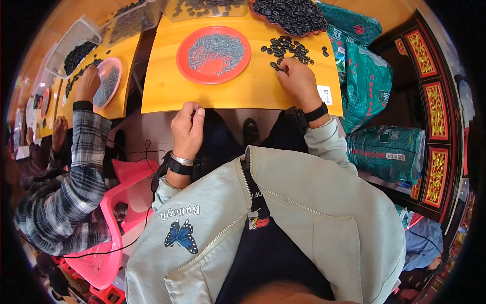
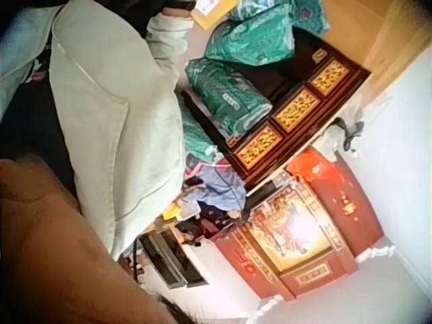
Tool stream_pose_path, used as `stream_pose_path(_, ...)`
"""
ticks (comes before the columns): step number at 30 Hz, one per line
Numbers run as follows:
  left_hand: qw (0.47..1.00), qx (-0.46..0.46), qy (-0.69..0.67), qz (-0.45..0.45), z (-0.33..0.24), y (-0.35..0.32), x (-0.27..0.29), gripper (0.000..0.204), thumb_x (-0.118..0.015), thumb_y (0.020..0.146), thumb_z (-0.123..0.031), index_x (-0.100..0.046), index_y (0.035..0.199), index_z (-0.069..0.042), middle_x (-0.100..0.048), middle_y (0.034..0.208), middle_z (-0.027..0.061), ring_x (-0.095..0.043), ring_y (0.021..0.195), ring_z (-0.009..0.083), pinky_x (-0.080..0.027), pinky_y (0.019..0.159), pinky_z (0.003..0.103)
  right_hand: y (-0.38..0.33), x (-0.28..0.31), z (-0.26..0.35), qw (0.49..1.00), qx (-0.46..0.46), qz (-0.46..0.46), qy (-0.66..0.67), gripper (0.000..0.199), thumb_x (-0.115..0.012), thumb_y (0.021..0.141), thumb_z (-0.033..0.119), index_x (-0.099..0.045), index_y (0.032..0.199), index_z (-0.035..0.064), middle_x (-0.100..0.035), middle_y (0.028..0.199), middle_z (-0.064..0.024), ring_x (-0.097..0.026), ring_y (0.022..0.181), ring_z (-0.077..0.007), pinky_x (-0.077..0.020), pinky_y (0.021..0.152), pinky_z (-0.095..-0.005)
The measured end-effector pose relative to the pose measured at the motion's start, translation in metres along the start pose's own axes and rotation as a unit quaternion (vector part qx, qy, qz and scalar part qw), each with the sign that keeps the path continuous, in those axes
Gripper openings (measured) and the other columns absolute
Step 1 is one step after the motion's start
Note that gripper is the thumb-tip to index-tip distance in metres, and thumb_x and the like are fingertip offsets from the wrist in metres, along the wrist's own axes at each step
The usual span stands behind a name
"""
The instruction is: Inspecting and sorting small black hardware components on a workstation table.
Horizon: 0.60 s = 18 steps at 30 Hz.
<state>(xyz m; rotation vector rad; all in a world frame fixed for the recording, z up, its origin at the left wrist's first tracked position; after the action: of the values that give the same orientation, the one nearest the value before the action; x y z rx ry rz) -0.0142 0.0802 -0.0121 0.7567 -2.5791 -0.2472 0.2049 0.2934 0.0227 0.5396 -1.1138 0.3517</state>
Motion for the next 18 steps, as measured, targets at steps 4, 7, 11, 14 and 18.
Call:
stream_pose_path(4,1.0,0.007,-0.008,0.003,0.001,-0.001,0.003,0.014,-0.052,0.089,-0.012,-0.052,0.083,0.0,-0.054,0.065,0.006,-0.051,0.06,0.0133,-0.042,0.057,0.026,0.001,-0.001,0.004,1.0,-0.004,0.01,-0.005,0.014,-0.064,0.075,0.016,-0.058,0.08,0.0047,-0.061,0.076,-0.0129,-0.059,0.074,-0.0323,-0.046,0.064,-0.0405)
stream_pose_path(7,1.0,0.009,-0.008,-0.002,0.0,-0.001,0.006,0.014,-0.053,0.089,-0.013,-0.052,0.083,0.0,-0.053,0.065,0.0059,-0.05,0.06,0.0135,-0.042,0.057,0.027,0.002,-0.002,0.007,1.0,0.001,0.0,-0.004,0.013,-0.064,0.075,0.015,-0.058,0.08,0.0041,-0.061,0.077,-0.0139,-0.059,0.075,-0.033,-0.0462,0.065,-0.0412)
stream_pose_path(11,0.999,0.016,-0.033,-0.005,0.0,-0.003,0.004,0.01,-0.057,0.085,-0.01,-0.054,0.084,-0.001,-0.053,0.065,0.015,-0.051,0.057,0.0274,-0.043,0.056,0.035,0.001,-0.002,0.011,1.0,0.0,0.0,-0.003,0.013,-0.063,0.075,0.014,-0.058,0.079,0.0033,-0.062,0.077,-0.0146,-0.059,0.076,-0.0336,-0.0462,0.065,-0.0417)
stream_pose_path(14,1.0,0.01,-0.021,0.0,-0.004,-0.004,0.005,0.01,-0.057,0.085,-0.011,-0.054,0.084,-0.001,-0.053,0.065,0.0153,-0.052,0.057,0.0277,-0.043,0.056,0.035,0.002,-0.002,0.013,1.0,0.002,-0.009,-0.007,0.012,-0.062,0.076,0.014,-0.058,0.079,0.0032,-0.062,0.076,-0.015,-0.059,0.075,-0.034,-0.0463,0.065,-0.0422)
stream_pose_path(18,1.0,0.01,-0.021,-0.001,0.0,-0.005,0.003,0.011,-0.057,0.085,-0.011,-0.054,0.084,-0.001,-0.053,0.065,0.0159,-0.053,0.058,0.0287,-0.043,0.057,0.036,0.004,-0.002,0.014,1.0,0.018,-0.021,-0.003,0.011,-0.061,0.076,0.014,-0.058,0.079,0.0033,-0.062,0.075,-0.0157,-0.059,0.074,-0.0348,-0.0465,0.065,-0.0434)
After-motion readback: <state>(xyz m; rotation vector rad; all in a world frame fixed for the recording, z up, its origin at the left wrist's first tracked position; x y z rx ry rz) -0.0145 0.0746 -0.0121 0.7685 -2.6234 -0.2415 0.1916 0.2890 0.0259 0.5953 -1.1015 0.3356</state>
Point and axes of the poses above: each hand's wrist, its own y-axis towards the middle knuckle, its own x-axis out of the back of the hand, z = x × y, the point moved 5 cm from there along y, towards the middle knuckle
